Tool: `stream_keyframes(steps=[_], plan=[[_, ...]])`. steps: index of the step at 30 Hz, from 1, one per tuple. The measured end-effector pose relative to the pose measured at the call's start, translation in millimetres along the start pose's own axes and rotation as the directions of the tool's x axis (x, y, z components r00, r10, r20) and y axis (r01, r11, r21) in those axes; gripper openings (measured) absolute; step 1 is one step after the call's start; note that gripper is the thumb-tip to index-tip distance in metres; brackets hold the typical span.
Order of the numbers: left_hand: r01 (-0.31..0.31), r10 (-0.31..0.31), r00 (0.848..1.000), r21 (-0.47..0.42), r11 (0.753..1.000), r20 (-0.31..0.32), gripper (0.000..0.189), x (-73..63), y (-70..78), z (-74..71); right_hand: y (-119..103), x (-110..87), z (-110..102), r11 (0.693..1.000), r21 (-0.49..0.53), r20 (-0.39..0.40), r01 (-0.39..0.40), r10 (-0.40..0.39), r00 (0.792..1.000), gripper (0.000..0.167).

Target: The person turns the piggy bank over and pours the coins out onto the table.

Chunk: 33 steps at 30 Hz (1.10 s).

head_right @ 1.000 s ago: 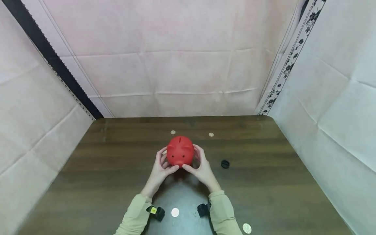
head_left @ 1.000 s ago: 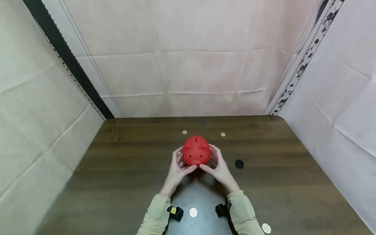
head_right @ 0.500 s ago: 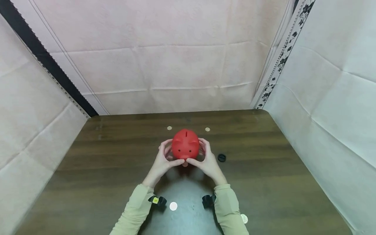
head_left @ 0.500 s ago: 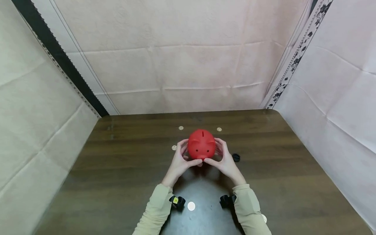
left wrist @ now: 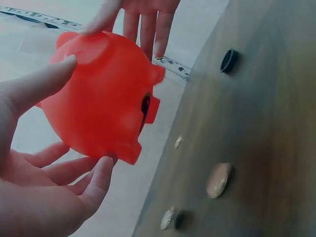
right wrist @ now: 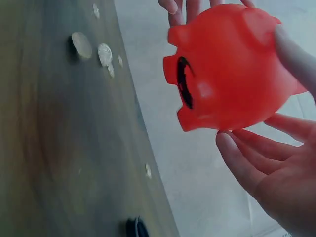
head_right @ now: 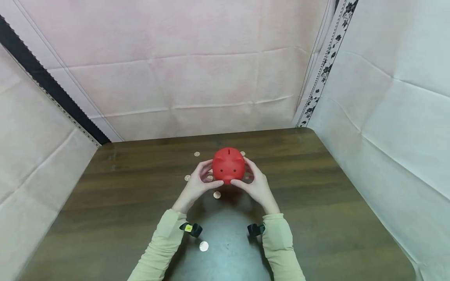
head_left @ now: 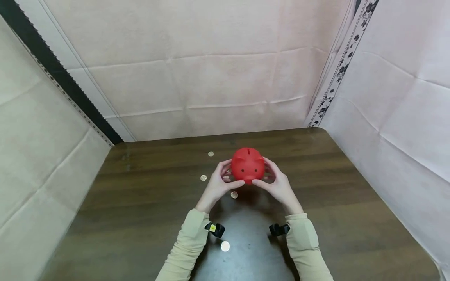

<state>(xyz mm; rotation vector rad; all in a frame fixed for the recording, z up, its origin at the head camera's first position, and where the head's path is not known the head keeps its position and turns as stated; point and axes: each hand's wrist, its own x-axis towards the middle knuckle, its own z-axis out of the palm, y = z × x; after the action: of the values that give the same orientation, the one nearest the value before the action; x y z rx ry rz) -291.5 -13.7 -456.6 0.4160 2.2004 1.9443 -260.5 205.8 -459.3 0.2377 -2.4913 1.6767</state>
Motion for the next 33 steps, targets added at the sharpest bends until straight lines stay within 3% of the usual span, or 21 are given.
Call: stream_keyframes(steps=[7, 18, 22, 29, 33], plan=[[0.024, -0.024, 1.0, 0.061, 0.998, -0.014, 0.076, 1.8, -9.8, 13.4, 14.9, -6.0, -5.5, 0.996, -0.09, 0.029, -0.012, 0.014, 0.999, 0.081], [0.032, -0.035, 0.999, 0.121, 0.992, 0.025, 0.092, -2.9, -33.0, 34.4, 29.6, -19.8, -5.3, 0.985, -0.172, 0.069, -0.021, 0.033, 0.997, 0.082], [0.033, -0.034, 0.999, 0.132, 0.991, 0.009, 0.094, -4.6, -34.3, 37.6, 31.8, -20.2, -6.4, 0.981, -0.195, 0.083, -0.011, 0.028, 0.996, 0.081], [-0.024, 0.021, 1.0, 0.171, 0.985, 0.018, 0.092, 1.2, -32.1, 39.4, 34.0, -17.2, -9.0, 0.968, -0.248, 0.086, 0.032, -0.011, 0.996, 0.09], [-0.02, 0.015, 1.0, 0.22, 0.975, 0.024, 0.092, 3.8, -31.0, 40.5, 34.9, -15.5, -11.0, 0.964, -0.26, 0.081, 0.063, -0.043, 0.996, 0.09]])
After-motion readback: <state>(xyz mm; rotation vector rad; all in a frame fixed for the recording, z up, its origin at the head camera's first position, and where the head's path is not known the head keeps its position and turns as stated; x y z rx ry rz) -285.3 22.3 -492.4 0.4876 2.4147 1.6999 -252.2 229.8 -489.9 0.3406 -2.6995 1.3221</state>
